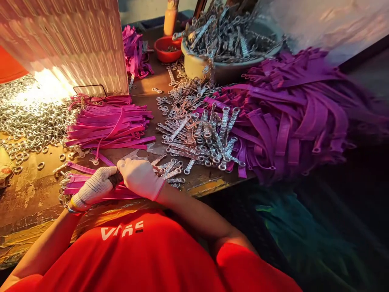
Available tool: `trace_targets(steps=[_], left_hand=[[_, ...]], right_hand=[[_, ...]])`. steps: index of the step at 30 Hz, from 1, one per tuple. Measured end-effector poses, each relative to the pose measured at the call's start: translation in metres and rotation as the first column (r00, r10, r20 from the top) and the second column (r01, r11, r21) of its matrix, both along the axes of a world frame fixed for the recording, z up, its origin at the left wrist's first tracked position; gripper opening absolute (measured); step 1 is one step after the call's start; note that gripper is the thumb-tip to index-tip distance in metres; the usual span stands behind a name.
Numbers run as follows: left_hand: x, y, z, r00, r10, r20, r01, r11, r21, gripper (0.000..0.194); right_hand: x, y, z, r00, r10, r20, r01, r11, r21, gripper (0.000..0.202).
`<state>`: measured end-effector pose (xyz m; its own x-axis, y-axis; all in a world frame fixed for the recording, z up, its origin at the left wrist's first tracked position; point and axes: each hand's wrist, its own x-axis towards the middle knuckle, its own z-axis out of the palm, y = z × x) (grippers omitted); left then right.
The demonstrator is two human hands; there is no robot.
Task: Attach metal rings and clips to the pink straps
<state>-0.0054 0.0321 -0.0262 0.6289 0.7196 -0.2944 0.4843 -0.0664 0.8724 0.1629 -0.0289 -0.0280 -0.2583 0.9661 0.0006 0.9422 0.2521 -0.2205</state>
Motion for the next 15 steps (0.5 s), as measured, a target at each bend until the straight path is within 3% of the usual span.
trace_targets(steps=[3, 5, 7, 10, 15], left_hand=[[-0.003, 0.001, -0.003, 0.999, 0.016, 0.028, -0.013, 0.995, -0.096, 0.033], [-0.004, -0.001, -0.007, 0.991, 0.114, 0.063, -0.097, 0.970, -0.223, 0.035], [-0.004, -0.005, -0.010, 0.976, 0.196, 0.093, -0.166, 0.951, -0.261, 0.036], [-0.002, -0.014, -0.014, 0.974, 0.198, 0.107, -0.174, 0.963, -0.204, 0.036], [0.003, -0.021, -0.009, 0.986, 0.108, 0.127, -0.100, 0.993, -0.066, 0.031]], right_hand=[[0.000, 0.000, 0.003, 0.996, -0.072, -0.045, 0.072, 0.997, -0.004, 0.031], [0.002, 0.000, 0.007, 0.988, -0.098, -0.121, 0.094, 0.995, -0.043, 0.028], [0.005, 0.001, 0.009, 0.981, -0.120, -0.154, 0.100, 0.986, -0.132, 0.037], [0.007, -0.001, 0.007, 0.981, -0.173, -0.088, 0.147, 0.959, -0.244, 0.039], [0.010, -0.012, -0.007, 0.990, -0.083, -0.114, 0.065, 0.986, -0.155, 0.021]])
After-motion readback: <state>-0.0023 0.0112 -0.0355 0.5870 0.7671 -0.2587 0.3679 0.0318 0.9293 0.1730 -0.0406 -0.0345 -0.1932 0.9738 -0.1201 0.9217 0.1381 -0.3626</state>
